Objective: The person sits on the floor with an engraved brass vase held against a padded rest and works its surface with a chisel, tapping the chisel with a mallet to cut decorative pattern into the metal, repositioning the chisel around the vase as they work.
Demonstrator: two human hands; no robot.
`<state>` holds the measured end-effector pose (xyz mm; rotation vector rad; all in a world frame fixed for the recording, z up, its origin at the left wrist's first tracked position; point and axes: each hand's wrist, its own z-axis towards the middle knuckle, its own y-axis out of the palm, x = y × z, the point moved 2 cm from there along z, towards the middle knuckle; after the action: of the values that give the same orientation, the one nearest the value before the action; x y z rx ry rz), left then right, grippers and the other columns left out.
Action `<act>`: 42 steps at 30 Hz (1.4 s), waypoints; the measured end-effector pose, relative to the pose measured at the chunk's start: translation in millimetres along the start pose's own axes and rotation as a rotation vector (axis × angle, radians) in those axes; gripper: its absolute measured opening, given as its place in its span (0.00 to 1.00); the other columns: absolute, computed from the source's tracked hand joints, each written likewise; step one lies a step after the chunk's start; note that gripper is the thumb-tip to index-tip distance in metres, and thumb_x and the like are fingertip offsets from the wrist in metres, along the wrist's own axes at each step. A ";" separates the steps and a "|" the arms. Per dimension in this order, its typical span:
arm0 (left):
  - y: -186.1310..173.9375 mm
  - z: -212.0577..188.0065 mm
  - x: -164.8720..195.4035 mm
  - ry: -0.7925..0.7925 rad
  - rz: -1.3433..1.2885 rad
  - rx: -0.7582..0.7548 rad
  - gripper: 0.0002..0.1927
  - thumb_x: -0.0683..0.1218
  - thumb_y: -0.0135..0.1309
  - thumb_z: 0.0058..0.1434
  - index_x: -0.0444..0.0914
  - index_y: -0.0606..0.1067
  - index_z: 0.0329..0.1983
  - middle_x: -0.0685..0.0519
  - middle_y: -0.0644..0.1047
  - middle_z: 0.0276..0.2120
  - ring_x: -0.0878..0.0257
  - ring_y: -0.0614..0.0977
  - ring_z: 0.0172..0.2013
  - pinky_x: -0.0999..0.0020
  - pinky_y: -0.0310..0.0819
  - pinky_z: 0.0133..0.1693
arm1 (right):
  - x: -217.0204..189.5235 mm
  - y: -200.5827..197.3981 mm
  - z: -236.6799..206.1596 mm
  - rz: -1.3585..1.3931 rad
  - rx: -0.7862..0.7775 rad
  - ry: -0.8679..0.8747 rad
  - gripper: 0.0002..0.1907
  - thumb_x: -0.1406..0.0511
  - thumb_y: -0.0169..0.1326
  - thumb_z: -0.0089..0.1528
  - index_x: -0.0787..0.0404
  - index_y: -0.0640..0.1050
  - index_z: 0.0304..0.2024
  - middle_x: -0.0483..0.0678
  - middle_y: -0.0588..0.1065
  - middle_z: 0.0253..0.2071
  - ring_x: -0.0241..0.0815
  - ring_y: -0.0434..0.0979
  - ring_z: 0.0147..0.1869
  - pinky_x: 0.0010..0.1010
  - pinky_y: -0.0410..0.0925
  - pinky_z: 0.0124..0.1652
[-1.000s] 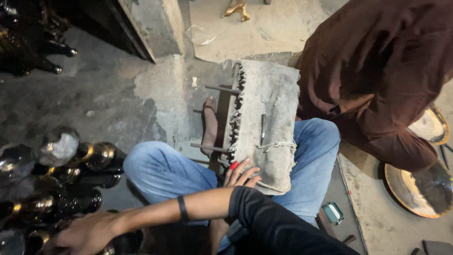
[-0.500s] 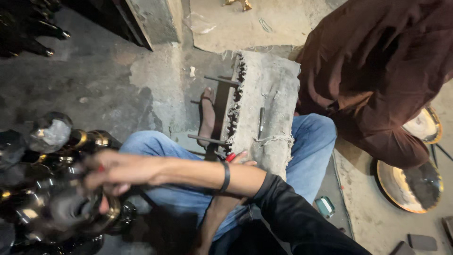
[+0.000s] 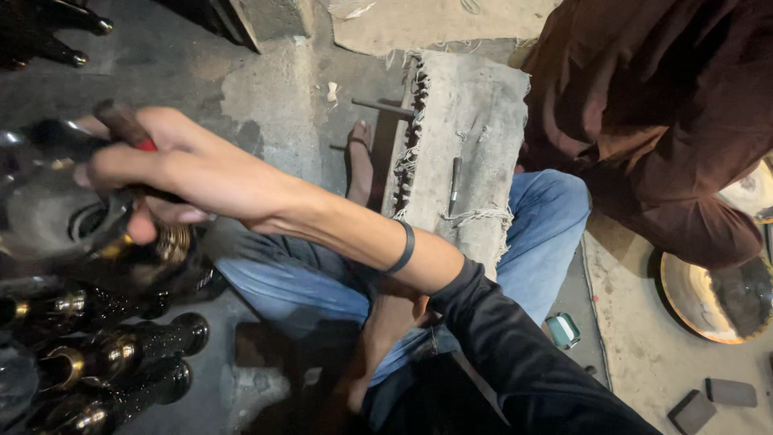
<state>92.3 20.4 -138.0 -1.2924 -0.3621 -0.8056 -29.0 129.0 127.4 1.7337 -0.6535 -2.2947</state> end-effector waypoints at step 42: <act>24.5 38.7 32.0 0.300 -0.115 0.328 0.15 0.43 0.56 0.59 0.39 0.75 0.50 0.51 0.75 0.58 0.48 0.69 0.70 0.40 0.58 0.74 | -0.1 -220.9 102.1 -0.395 0.324 0.071 0.12 0.57 0.51 0.74 0.59 0.73 0.41 0.43 0.71 0.32 0.33 0.69 0.32 0.26 0.61 0.32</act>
<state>138.8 47.9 -124.0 -0.8370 -0.3134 -0.9776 -101.6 347.8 49.4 2.2584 -0.7613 -2.4682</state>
